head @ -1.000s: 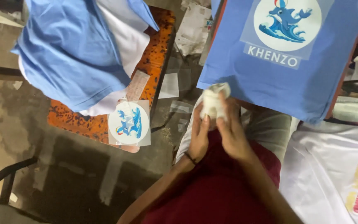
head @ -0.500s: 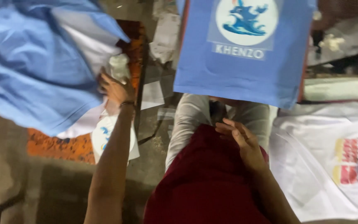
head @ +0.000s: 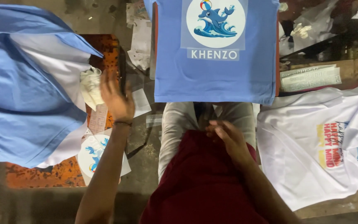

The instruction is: Applying a graphic design to a t-shirt using a heat press machine and peeling off the transfer film.

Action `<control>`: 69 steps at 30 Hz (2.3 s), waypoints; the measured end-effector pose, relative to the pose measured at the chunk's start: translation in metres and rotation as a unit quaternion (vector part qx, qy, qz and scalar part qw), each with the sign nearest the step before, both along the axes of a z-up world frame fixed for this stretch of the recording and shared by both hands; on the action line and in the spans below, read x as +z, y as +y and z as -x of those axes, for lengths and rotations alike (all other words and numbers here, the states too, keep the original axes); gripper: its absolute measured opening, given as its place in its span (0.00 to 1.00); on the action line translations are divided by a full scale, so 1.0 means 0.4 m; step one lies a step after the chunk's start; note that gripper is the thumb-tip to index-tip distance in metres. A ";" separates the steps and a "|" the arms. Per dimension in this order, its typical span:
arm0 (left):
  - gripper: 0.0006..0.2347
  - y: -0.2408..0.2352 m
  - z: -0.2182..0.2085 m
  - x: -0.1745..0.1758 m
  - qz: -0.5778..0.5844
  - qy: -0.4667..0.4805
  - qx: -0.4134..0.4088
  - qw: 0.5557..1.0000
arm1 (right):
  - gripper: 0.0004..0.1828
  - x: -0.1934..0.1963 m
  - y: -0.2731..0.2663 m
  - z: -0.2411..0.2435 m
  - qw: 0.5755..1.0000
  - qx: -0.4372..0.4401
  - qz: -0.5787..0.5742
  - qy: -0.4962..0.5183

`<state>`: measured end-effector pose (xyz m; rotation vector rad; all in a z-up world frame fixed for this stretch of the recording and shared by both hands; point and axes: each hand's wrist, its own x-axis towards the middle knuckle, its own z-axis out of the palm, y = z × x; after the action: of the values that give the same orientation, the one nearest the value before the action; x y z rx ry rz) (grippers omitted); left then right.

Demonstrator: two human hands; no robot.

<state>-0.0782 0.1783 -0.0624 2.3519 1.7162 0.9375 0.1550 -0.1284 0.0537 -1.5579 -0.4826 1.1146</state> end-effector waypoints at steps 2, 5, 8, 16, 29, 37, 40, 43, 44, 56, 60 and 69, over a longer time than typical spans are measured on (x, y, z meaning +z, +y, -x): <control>0.21 -0.007 -0.093 0.039 0.013 -0.068 -0.057 0.996 | 0.19 0.001 0.050 -0.002 0.995 0.027 -0.082 -0.041; 0.18 -0.015 -0.256 0.196 0.061 -0.154 -0.122 0.978 | 0.14 0.045 0.166 -0.044 0.969 0.106 -0.096 -0.204; 0.17 0.004 -0.370 0.212 0.149 -0.134 -0.163 0.966 | 0.13 0.102 0.267 -0.085 0.940 0.147 -0.081 -0.297; 0.14 0.000 -0.427 0.189 0.094 -0.033 -0.136 0.986 | 0.13 -0.038 0.494 -0.206 0.811 0.107 -0.122 -0.561; 0.14 0.005 -0.432 0.211 0.118 -0.029 -0.122 0.985 | 0.04 -0.094 0.644 -0.232 0.745 0.063 -0.136 -0.649; 0.15 0.005 -0.433 0.212 0.115 -0.005 -0.132 0.984 | 0.02 -0.119 0.659 -0.320 0.782 0.075 -0.124 -0.607; 0.14 0.001 -0.426 0.213 0.120 -0.009 -0.129 0.984 | 0.04 -0.122 0.654 -0.360 0.822 0.053 -0.116 -0.555; 0.14 0.005 -0.436 0.218 0.109 -0.012 -0.130 0.985 | 0.05 -0.170 0.657 -0.439 0.822 0.044 -0.183 -0.538; 0.14 0.002 -0.434 0.218 0.110 -0.010 -0.130 0.985 | 0.07 -0.202 0.657 -0.470 0.804 0.021 -0.242 -0.543; 0.16 0.004 -0.432 0.208 0.114 0.008 -0.128 0.985 | 0.37 -0.067 0.603 -0.315 0.741 0.234 -0.149 -0.611; 0.18 0.001 -0.427 0.208 0.098 -0.007 -0.133 0.986 | 0.16 -0.092 0.615 -0.289 0.680 0.180 -0.113 -0.702; 0.17 0.000 -0.432 0.210 0.123 0.000 -0.129 0.984 | 0.17 -0.119 0.630 -0.294 0.714 0.113 -0.143 -0.676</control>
<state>0.0945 0.1785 0.0215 2.3324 1.3878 0.6433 0.2727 0.1237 0.0060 -1.8260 -1.7547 -0.2025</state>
